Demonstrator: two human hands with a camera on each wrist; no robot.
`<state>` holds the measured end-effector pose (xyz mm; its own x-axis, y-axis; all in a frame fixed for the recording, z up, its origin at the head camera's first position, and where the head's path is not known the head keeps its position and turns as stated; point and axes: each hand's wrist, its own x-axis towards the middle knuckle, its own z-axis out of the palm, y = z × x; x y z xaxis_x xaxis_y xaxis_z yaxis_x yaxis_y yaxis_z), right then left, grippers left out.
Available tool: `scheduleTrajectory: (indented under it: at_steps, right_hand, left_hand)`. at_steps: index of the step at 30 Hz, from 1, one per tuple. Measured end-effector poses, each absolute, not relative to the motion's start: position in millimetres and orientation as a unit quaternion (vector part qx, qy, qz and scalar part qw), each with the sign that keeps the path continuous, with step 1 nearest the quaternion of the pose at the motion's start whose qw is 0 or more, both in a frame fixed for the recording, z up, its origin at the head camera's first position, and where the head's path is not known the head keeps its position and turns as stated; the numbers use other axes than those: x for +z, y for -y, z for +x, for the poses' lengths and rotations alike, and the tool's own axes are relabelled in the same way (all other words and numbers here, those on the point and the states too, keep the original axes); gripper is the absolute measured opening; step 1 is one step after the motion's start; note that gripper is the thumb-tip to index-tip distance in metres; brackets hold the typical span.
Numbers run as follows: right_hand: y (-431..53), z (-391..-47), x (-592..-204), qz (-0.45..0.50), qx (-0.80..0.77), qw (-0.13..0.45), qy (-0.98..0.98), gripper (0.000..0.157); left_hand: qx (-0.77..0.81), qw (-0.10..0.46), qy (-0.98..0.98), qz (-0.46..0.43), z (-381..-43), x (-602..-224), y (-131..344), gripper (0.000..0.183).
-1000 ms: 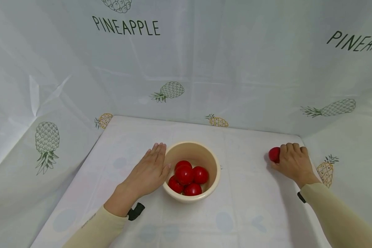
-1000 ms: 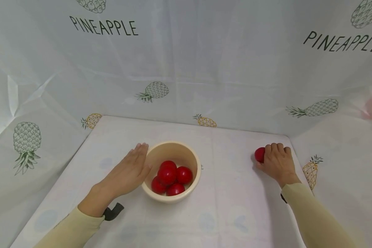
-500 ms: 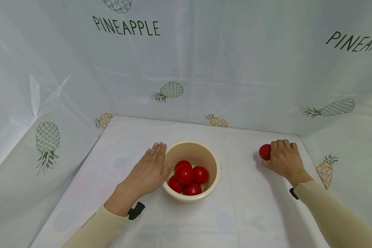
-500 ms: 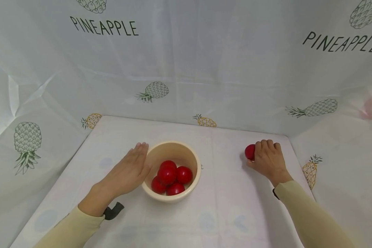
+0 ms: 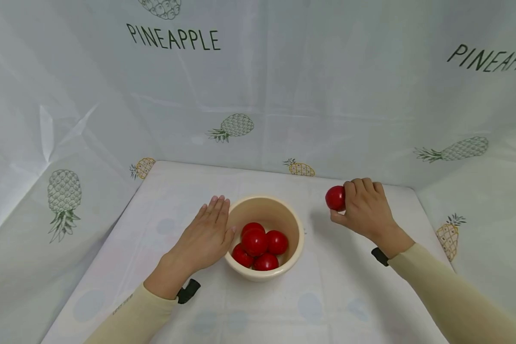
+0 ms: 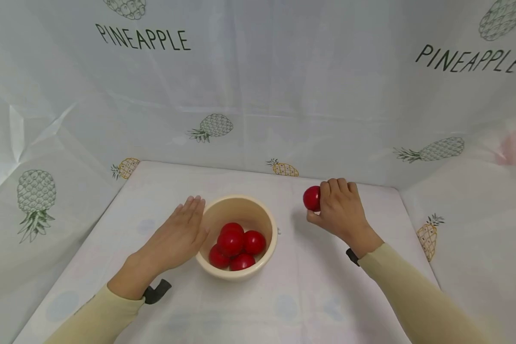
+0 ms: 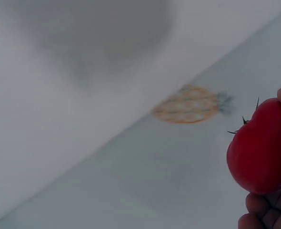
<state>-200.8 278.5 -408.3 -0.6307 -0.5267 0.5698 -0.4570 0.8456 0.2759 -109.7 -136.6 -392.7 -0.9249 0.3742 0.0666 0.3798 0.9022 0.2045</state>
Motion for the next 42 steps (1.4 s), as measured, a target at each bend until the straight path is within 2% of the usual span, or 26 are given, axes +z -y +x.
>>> scheduleTrajectory:
  at_steps: [4,9,18,27,35,42]
  right_hand:
    - [-242,-195,-381,0.289,-0.038,0.348,0.891,0.063]
    - [-201,-184,-361,0.307,-0.015,0.34,0.889,0.065]
    - [-148,-168,-365,0.355,-0.001,0.29,0.889,0.059]
    - [-133,-166,-385,0.368,-0.032,0.242,0.897,0.062]
    - [-131,-168,-390,0.378,-0.053,0.264,0.886,0.065]
    - [-132,-166,-393,0.369,-0.049,0.269,0.888,0.058]
  left_hand:
    - [-0.106,0.017,0.975,-0.195,-110,-394,137,0.071]
    - [-0.108,0.016,0.975,-0.195,-111,-396,138,0.072]
    - [-0.11,0.019,0.974,-0.195,-112,-397,141,0.07]
    - [-0.115,0.01,0.975,-0.19,-113,-398,141,0.072]
    - [-0.116,0.003,0.976,-0.182,-114,-398,141,0.073]
    - [-0.121,0.007,0.977,-0.178,-113,-399,141,0.074]
